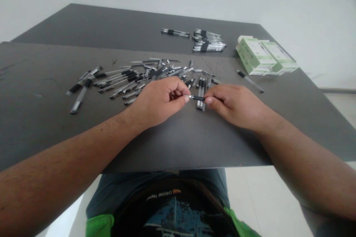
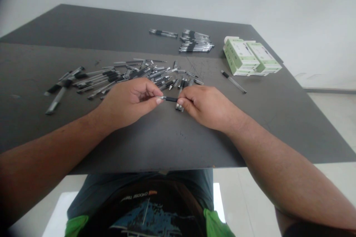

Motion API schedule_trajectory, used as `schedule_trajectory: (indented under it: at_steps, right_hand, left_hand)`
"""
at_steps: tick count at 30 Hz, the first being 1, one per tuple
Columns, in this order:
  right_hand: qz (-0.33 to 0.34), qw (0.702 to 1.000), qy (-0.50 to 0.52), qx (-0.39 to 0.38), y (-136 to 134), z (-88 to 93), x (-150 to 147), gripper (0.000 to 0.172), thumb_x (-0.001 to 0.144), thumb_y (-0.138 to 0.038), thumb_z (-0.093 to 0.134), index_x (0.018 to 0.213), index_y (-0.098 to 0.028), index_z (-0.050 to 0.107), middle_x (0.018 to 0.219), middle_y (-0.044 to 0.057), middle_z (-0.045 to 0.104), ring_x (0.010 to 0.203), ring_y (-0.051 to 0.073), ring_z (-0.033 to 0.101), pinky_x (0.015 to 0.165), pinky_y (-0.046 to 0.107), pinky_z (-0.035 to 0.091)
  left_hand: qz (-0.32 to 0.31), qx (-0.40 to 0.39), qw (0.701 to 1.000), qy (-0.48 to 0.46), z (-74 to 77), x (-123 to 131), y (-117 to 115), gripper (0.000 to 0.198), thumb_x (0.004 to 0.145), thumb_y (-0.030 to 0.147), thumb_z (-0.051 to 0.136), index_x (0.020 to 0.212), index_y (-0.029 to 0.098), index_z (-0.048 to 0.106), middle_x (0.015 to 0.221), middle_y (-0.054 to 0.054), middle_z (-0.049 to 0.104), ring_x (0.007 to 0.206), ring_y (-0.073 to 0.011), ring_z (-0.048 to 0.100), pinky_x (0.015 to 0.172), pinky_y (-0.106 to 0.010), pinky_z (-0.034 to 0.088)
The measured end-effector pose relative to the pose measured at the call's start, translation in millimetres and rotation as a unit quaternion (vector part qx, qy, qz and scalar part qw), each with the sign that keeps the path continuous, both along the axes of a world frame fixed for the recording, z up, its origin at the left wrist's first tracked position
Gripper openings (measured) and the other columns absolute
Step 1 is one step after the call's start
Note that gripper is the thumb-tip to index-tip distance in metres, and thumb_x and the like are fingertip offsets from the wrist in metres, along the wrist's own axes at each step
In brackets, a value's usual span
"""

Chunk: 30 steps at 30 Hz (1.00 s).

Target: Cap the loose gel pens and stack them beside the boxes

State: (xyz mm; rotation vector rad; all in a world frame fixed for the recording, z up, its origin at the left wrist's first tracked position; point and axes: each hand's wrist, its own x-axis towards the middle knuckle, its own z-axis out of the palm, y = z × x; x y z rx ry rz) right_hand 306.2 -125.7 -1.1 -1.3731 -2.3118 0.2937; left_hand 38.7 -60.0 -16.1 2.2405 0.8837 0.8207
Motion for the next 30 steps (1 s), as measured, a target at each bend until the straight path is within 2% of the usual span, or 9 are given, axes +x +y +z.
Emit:
schedule_trajectory:
  at_steps: [2, 6, 11, 16, 21, 26, 30]
  right_hand:
    - [0.004, 1.0, 0.01, -0.005, 0.2, 0.0, 0.2, 0.027, 0.113, -0.04, 0.06, 0.102, -0.023, 0.078, 0.091, 0.006, 0.082, 0.082, 0.022, 0.073, 0.076, 0.034, 0.05]
    - [-0.019, 0.999, 0.023, -0.012, -0.6, 1.3, -0.1, 0.014, 0.102, -0.036, 0.075, 0.102, -0.023, 0.076, 0.087, 0.003, 0.079, 0.076, 0.02, 0.07, 0.072, 0.032, 0.049]
    - [0.003, 1.0, 0.007, -0.017, -0.4, 1.3, 0.1, 0.033, 0.114, -0.043, 0.057, 0.097, -0.023, 0.077, 0.086, 0.006, 0.079, 0.079, 0.022, 0.071, 0.076, 0.035, 0.049]
    - [-0.027, 0.999, 0.027, -0.029, -0.2, 1.0, 0.0, 0.012, 0.101, -0.036, 0.077, 0.101, -0.024, 0.075, 0.087, 0.002, 0.08, 0.075, 0.02, 0.07, 0.071, 0.032, 0.048]
    - [-0.001, 1.0, 0.017, -0.011, -0.1, 0.7, 0.1, 0.029, 0.113, -0.042, 0.059, 0.1, -0.024, 0.078, 0.09, 0.006, 0.081, 0.082, 0.023, 0.073, 0.076, 0.035, 0.05]
    - [-0.029, 0.999, 0.027, -0.027, -0.9, 0.9, -0.8, 0.014, 0.103, -0.038, 0.075, 0.101, -0.024, 0.076, 0.085, 0.002, 0.08, 0.073, 0.02, 0.07, 0.07, 0.032, 0.048]
    - [-0.001, 1.0, 0.004, -0.012, 0.3, -0.6, -0.5, 0.022, 0.11, -0.039, 0.065, 0.1, -0.023, 0.077, 0.086, 0.004, 0.08, 0.078, 0.021, 0.071, 0.073, 0.033, 0.047]
  left_hand:
    - [-0.001, -0.001, 1.0, 0.002, 0.2, -0.2, -0.1, 0.011, 0.095, 0.03, 0.075, 0.102, 0.023, 0.082, 0.087, 0.0, 0.082, 0.077, -0.0175, 0.074, 0.077, -0.03, 0.06]
    - [0.001, -0.005, 1.0, 0.009, 0.6, -0.4, -0.6, 0.012, 0.096, 0.03, 0.074, 0.103, 0.023, 0.082, 0.087, 0.0, 0.082, 0.077, -0.0177, 0.074, 0.075, -0.029, 0.059]
    - [-0.006, -0.001, 1.0, 0.001, 0.7, -0.1, -0.6, 0.01, 0.096, 0.028, 0.075, 0.101, 0.023, 0.081, 0.087, 0.001, 0.081, 0.077, -0.0173, 0.074, 0.076, -0.029, 0.059]
    - [-0.002, 0.001, 1.0, 0.005, 1.2, -0.1, -0.8, 0.01, 0.096, 0.028, 0.075, 0.101, 0.024, 0.081, 0.087, 0.001, 0.081, 0.077, -0.0174, 0.074, 0.077, -0.03, 0.059]
    - [-0.002, -0.001, 1.0, 0.001, 0.9, -0.4, -1.1, 0.011, 0.096, 0.03, 0.074, 0.101, 0.023, 0.081, 0.088, 0.0, 0.082, 0.078, -0.0177, 0.074, 0.078, -0.03, 0.06]
    - [0.0, 0.003, 1.0, 0.005, 1.7, -0.6, -0.6, 0.012, 0.096, 0.031, 0.074, 0.101, 0.024, 0.081, 0.087, 0.001, 0.082, 0.077, -0.0174, 0.074, 0.077, -0.03, 0.06]
    - [-0.006, 0.016, 1.0, 0.009, 1.7, -0.7, -0.4, 0.011, 0.096, 0.03, 0.073, 0.099, 0.024, 0.081, 0.086, 0.001, 0.081, 0.076, -0.017, 0.074, 0.075, -0.029, 0.058]
